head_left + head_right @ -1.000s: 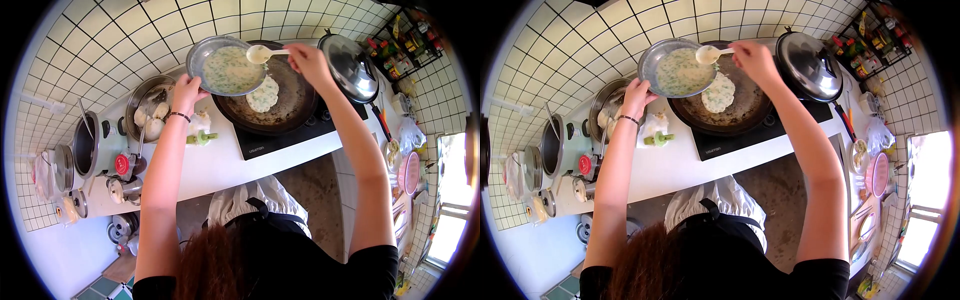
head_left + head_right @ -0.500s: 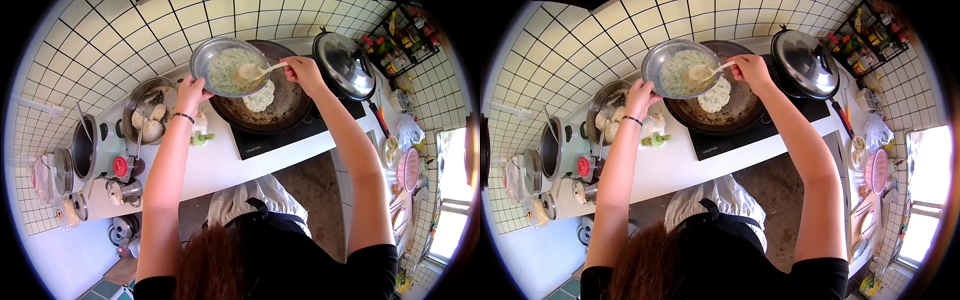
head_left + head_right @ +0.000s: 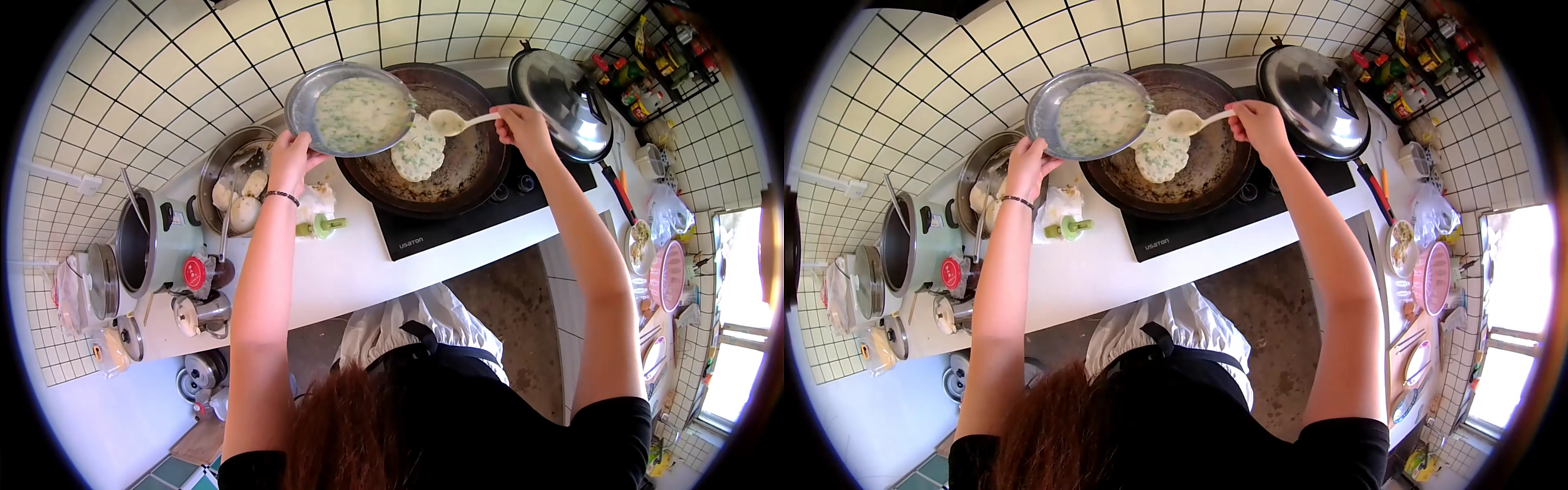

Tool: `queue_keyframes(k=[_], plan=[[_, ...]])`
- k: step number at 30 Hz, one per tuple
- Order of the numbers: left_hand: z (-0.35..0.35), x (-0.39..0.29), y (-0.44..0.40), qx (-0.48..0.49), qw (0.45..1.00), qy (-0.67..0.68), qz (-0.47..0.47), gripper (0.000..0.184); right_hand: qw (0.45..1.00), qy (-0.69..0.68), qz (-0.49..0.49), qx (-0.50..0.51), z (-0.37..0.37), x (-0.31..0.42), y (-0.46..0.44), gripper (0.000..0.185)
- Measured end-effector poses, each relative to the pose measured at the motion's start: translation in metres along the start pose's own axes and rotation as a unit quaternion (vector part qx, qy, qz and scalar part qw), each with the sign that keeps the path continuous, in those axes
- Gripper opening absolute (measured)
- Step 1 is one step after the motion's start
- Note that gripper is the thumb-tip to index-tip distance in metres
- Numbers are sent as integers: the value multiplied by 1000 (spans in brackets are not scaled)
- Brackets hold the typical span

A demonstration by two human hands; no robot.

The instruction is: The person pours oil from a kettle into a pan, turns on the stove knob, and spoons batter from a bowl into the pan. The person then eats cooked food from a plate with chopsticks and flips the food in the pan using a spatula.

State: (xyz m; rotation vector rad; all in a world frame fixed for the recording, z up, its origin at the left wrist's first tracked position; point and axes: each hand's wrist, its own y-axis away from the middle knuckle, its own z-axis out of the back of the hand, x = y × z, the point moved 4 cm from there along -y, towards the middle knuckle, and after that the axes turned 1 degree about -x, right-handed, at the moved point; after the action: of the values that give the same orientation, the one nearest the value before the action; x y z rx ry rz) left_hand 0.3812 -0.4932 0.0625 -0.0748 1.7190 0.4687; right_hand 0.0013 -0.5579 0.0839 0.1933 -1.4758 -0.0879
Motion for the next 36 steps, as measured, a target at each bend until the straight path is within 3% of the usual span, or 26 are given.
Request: queue_keyframes(k=[9,15,18,30,36], plan=[[15,2,-1,-19,1000,7,-2,14,965,238,101,-43,0,-55,-3,18],[21,0,7,-19,1000,1,6,21,899,337,279,-10,-11,-53,-3,17],[26,1,9,-26,1000,12,-2,19,869,378,320,16,-19,-45,-6,17],[47,-4,37,-52,999,8,-4,17,849,391,347,76,-53,-51,-45,19],[67,1,50,-50,999,-15,11,21,838,421,343,52,-55,-50,-46,20]])
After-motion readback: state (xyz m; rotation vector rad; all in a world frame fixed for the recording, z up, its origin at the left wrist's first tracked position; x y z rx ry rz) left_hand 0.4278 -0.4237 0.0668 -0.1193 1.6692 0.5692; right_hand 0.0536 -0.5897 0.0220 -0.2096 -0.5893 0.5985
